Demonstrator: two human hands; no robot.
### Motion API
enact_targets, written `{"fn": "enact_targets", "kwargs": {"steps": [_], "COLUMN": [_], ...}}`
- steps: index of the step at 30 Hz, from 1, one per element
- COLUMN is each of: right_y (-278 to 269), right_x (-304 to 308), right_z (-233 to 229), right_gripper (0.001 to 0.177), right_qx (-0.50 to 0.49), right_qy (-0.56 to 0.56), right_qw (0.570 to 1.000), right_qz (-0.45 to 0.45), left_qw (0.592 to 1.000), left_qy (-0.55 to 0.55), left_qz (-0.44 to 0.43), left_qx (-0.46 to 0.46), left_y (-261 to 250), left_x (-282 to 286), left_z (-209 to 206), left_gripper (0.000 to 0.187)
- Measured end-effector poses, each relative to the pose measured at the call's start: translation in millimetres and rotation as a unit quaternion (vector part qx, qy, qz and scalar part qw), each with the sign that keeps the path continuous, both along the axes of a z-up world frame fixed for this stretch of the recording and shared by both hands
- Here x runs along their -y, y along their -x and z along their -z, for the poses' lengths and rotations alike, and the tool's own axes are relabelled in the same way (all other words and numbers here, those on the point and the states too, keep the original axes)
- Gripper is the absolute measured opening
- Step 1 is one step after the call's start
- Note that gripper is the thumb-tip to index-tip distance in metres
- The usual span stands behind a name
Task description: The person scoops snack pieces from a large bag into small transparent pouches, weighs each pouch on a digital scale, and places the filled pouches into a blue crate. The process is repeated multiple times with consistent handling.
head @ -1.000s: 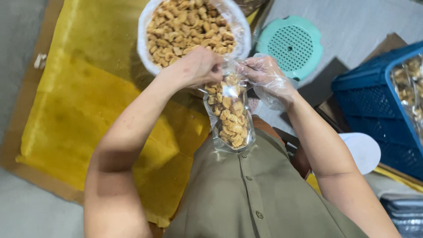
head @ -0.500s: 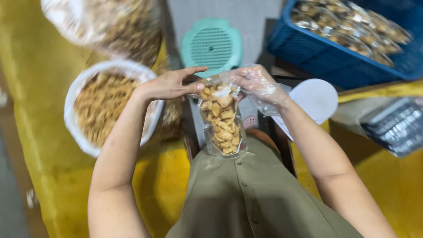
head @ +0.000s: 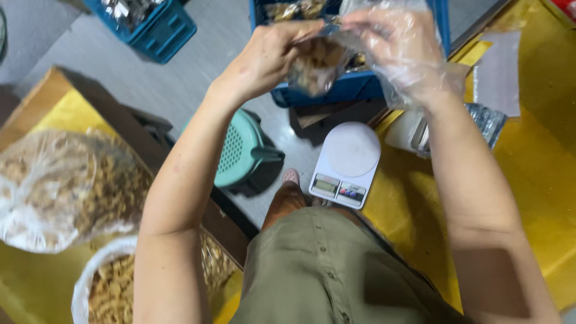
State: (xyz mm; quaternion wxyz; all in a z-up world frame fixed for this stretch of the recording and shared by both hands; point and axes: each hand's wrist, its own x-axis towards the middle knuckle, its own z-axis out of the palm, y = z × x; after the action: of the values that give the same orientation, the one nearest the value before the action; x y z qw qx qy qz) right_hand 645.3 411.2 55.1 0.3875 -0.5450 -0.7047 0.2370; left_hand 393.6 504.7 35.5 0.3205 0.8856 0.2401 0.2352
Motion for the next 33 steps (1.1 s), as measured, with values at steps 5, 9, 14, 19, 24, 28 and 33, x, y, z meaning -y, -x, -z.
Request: {"fn": "enact_targets", "kwargs": {"steps": [5,9,14,19,24,28,33], "right_y": [-52,-92,-113,-117,-119,-110,-103], "right_x": [-70,-139,-207,-247,-262,-271,-270], "right_z": [36,111,232,332,403,434,435], "right_gripper": [0.018,0.025,0.035,0.029,0.031,0.032,0.051], "right_qx": [-0.048,-0.058,-0.002,-0.031,-0.035,-0.013,-0.042], "right_qy": [0.004,-0.061,-0.017,0.078,0.135,0.181,0.286], "right_qw": [0.991,0.983,0.968,0.948,0.944,0.937,0.915], "right_qz": [0.123,0.16,0.251,0.307,0.3,0.298,0.282], "left_qw": [0.998,0.996,0.999,0.998,0.99,0.977,0.962], "left_qy": [-0.048,-0.05,-0.019,0.054,0.099,0.133,0.141], "left_qz": [-0.014,-0.007,0.002,0.003,-0.002,-0.001,0.034], "left_qx": [0.046,0.078,0.033,-0.034,-0.097,-0.165,-0.232], "left_y": [-80,-137,-181,-192,-195,-182,-170], "left_x": [-91,-166,-240,-277,-287,-285,-288], "left_z": [46,123,247,352,420,452,469], "left_gripper": [0.046,0.044,0.044,0.044,0.039,0.043,0.058]}}
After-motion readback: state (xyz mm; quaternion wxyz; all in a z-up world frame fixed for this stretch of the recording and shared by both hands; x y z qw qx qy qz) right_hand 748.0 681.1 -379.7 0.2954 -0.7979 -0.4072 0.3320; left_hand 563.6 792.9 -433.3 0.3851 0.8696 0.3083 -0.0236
